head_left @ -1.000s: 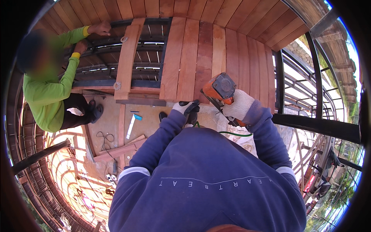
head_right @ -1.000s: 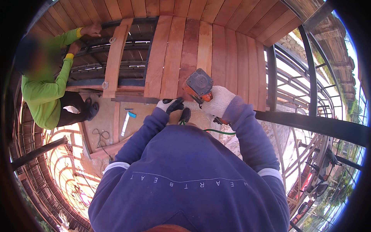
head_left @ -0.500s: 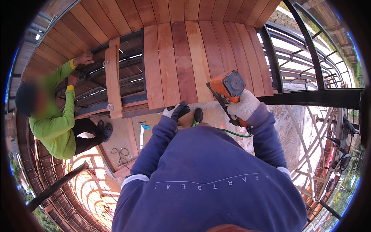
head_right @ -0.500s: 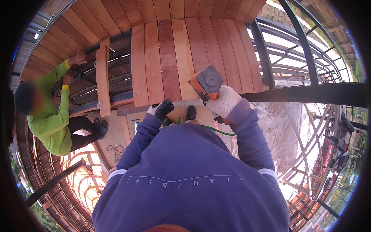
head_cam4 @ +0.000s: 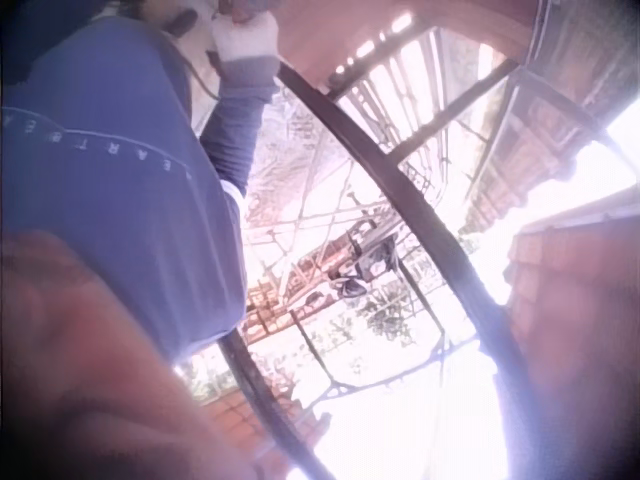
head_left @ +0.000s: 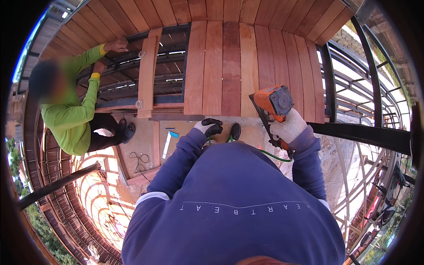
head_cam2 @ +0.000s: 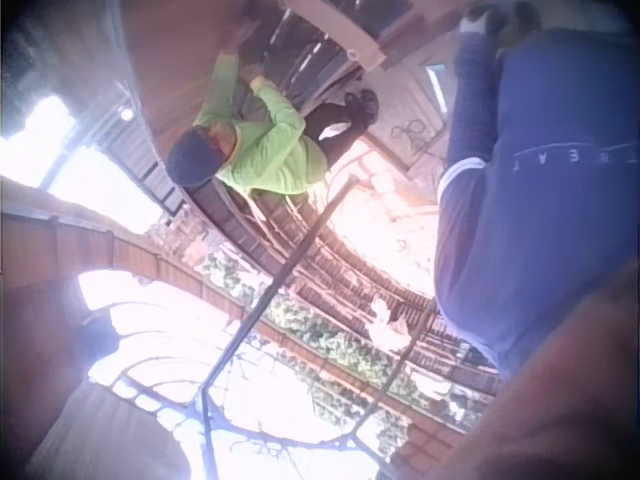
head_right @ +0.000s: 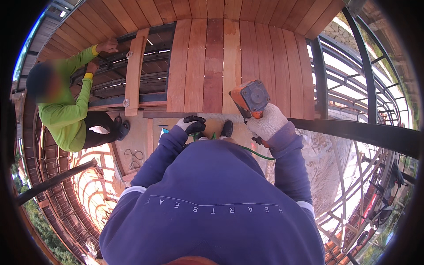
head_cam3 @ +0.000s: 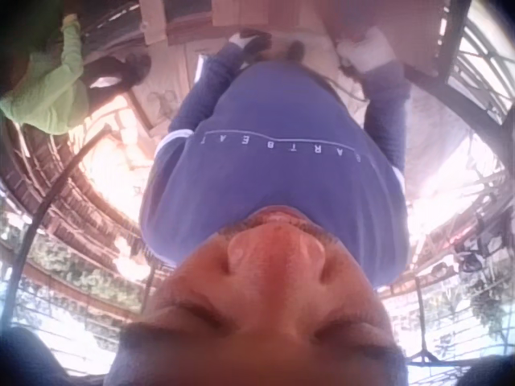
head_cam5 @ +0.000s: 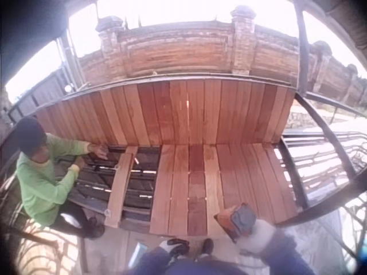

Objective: The person uses a pneumatic nail gun to secure wooden slats onto a metal frame for a curved outdoor bench.

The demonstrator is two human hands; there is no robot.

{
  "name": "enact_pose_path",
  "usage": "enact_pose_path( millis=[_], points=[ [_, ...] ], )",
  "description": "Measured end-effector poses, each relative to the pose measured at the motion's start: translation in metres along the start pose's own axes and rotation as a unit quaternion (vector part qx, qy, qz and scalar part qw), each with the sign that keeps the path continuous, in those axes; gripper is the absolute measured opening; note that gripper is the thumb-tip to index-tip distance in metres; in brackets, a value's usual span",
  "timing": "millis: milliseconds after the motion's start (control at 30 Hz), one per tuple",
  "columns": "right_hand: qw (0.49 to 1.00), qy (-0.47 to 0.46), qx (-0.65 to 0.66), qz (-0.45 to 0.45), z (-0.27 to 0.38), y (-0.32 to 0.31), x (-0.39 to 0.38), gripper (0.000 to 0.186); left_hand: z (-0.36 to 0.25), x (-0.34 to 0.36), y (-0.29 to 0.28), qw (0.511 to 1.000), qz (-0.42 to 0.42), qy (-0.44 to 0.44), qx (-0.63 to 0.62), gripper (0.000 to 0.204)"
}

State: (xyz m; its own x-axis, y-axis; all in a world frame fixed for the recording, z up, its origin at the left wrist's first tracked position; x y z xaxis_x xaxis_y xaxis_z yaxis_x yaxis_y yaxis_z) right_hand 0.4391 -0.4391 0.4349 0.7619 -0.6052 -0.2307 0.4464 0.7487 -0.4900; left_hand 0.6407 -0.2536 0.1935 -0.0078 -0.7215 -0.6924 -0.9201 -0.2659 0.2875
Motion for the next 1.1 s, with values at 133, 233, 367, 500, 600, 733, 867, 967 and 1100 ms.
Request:
enact_pose_path(
  millis=[133,233,367,500,600,733,867,967,1100],
  points=[
    [0.999,0.015,0.005,0.041,0.011,0.008,0.005,0.029,0.011,0.012,0.011,0.999,0.011,0.009,-0.049,0.03],
    [0.998,0.01,0.004,0.068,0.013,0.015,0.012,0.029,0.0,0.013,0.021,0.996,0.026,0.074,-0.028,0.034],
    [0.995,-0.001,-0.023,0.1,0.027,0.029,0.022,0.027,-0.008,0.012,0.026,0.984,0.027,0.069,-0.161,0.032],
    [0.983,-0.041,-0.088,0.155,0.038,0.042,0.036,0.03,-0.025,-0.001,0.022,0.986,-0.044,0.044,-0.154,0.029],
    [0.977,-0.056,-0.099,0.179,0.035,0.051,0.045,0.032,-0.023,0.005,0.02,0.984,-0.05,0.042,-0.165,0.027],
    [0.969,-0.031,-0.127,0.208,0.038,0.058,0.051,0.033,-0.035,-0.001,0.019,0.987,-0.11,0.119,-0.008,0.025],
    [0.963,0.013,-0.133,0.233,0.036,0.06,0.052,0.033,-0.035,-0.004,0.02,0.988,-0.099,0.053,-0.105,0.024],
    [0.966,0.002,-0.113,0.232,0.035,0.06,0.053,0.033,-0.029,0.001,0.017,0.987,-0.11,0.056,-0.106,0.023],
    [0.961,-0.017,-0.136,0.239,0.036,0.058,0.058,0.034,-0.024,0.008,0.014,0.986,-0.117,0.057,-0.107,0.023]
  ],
)
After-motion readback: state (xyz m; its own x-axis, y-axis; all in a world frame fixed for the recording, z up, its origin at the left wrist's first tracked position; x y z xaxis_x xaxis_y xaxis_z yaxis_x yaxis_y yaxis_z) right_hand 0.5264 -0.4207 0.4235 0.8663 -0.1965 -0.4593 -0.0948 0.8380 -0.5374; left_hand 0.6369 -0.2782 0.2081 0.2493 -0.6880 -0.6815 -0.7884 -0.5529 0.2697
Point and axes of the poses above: each hand's wrist, its own x-axis towards the middle knuckle, its own y-axis out of the palm, z = x × y, the point moved 8 cm from there along x, towards the middle knuckle, and after that the axes turned 14 degrees about -y, right-handed, at the moved point
